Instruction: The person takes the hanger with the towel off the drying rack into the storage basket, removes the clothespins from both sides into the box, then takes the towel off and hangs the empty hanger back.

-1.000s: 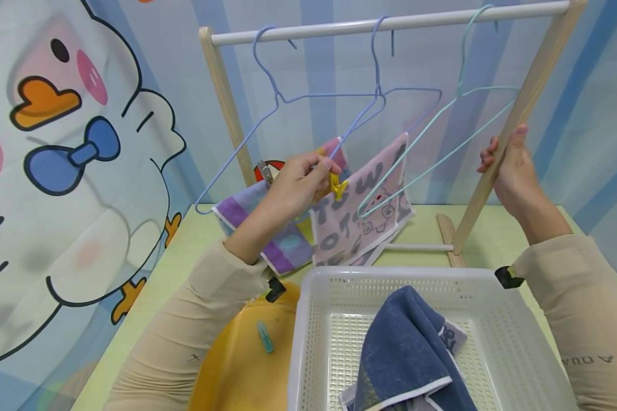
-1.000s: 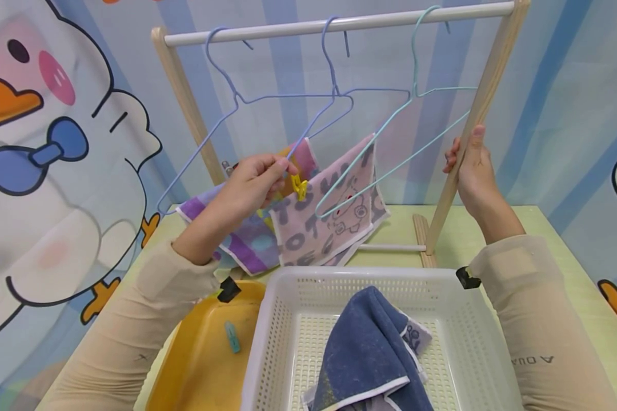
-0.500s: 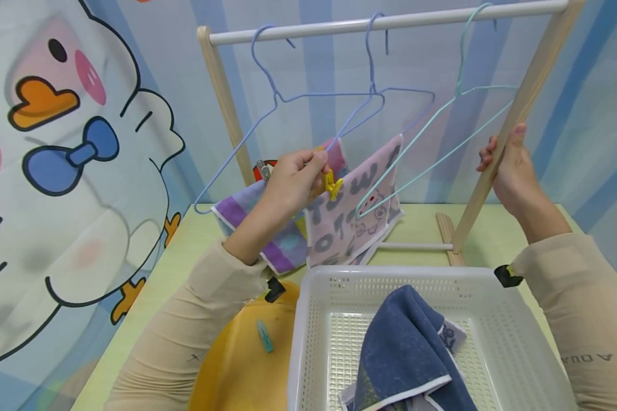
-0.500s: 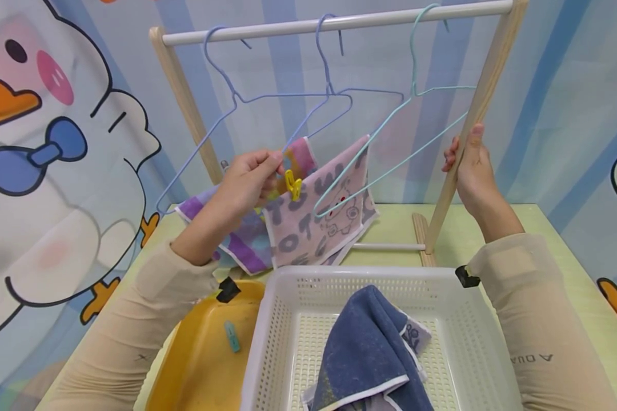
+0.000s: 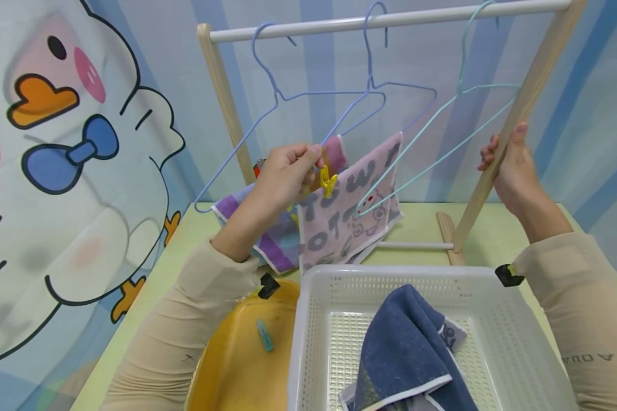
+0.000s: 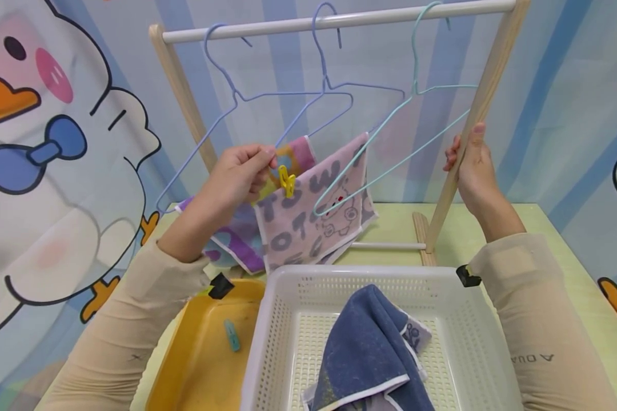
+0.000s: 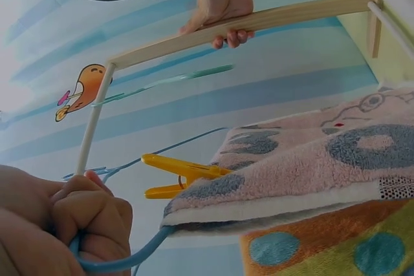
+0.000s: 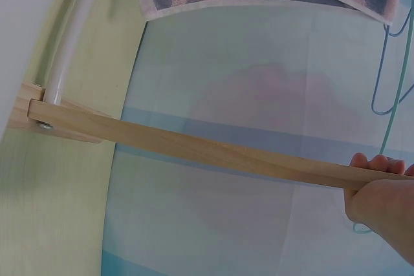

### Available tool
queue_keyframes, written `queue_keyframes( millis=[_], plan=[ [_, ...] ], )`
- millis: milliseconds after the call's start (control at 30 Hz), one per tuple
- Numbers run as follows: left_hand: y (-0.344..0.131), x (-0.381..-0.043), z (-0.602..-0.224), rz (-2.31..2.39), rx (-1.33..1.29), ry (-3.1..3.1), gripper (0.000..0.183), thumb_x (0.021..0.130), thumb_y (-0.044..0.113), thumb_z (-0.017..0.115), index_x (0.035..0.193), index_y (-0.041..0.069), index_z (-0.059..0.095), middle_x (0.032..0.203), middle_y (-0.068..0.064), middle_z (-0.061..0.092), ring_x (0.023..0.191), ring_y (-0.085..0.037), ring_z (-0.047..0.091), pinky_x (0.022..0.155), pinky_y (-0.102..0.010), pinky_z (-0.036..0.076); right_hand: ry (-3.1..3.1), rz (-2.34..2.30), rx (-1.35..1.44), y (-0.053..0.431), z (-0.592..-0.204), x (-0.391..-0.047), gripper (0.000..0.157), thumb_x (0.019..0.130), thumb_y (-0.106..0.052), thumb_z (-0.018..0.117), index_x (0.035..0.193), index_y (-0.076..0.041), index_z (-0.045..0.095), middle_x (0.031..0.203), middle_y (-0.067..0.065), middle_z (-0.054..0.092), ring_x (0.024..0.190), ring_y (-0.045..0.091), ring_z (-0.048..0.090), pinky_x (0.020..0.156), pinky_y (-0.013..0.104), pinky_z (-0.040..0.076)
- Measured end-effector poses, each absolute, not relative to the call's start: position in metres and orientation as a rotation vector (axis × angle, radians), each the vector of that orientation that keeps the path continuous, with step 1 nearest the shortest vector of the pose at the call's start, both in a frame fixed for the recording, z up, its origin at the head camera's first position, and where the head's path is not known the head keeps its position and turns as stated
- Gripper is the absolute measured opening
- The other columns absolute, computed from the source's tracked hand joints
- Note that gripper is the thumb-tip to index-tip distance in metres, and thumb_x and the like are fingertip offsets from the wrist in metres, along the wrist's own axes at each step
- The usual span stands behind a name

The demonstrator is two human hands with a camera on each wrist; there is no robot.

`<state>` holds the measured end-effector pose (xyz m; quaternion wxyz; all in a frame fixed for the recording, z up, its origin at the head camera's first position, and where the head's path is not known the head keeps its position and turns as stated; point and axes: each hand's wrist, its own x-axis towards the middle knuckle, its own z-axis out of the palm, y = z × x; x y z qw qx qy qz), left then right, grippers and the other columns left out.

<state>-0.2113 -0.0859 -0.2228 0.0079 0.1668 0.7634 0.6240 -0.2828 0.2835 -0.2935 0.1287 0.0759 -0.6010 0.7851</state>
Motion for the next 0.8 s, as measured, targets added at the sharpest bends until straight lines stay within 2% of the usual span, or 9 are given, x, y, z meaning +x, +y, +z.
queue_keyframes(
  millis=[800],
  plan=[
    [-0.108, -0.2, -0.194, 1.983, 0.613, 2.36, 0.032, 0.108, 0.024, 0.045, 0.096, -0.003, 0.055, 0.059, 0.0, 0.028, 0.05, -0.012, 0.019, 0.045, -0.024, 0.018, -1.811, 2.241, 0.218, 0.286, -0.294, -0.283, 0.053, 0.103, -0.052, 0.024, 0.091, -0.006, 0.047, 0.074, 0.001, 0.046, 0.072, 0.012, 0.047, 0.073, 0.019, 0.047]
  ],
)
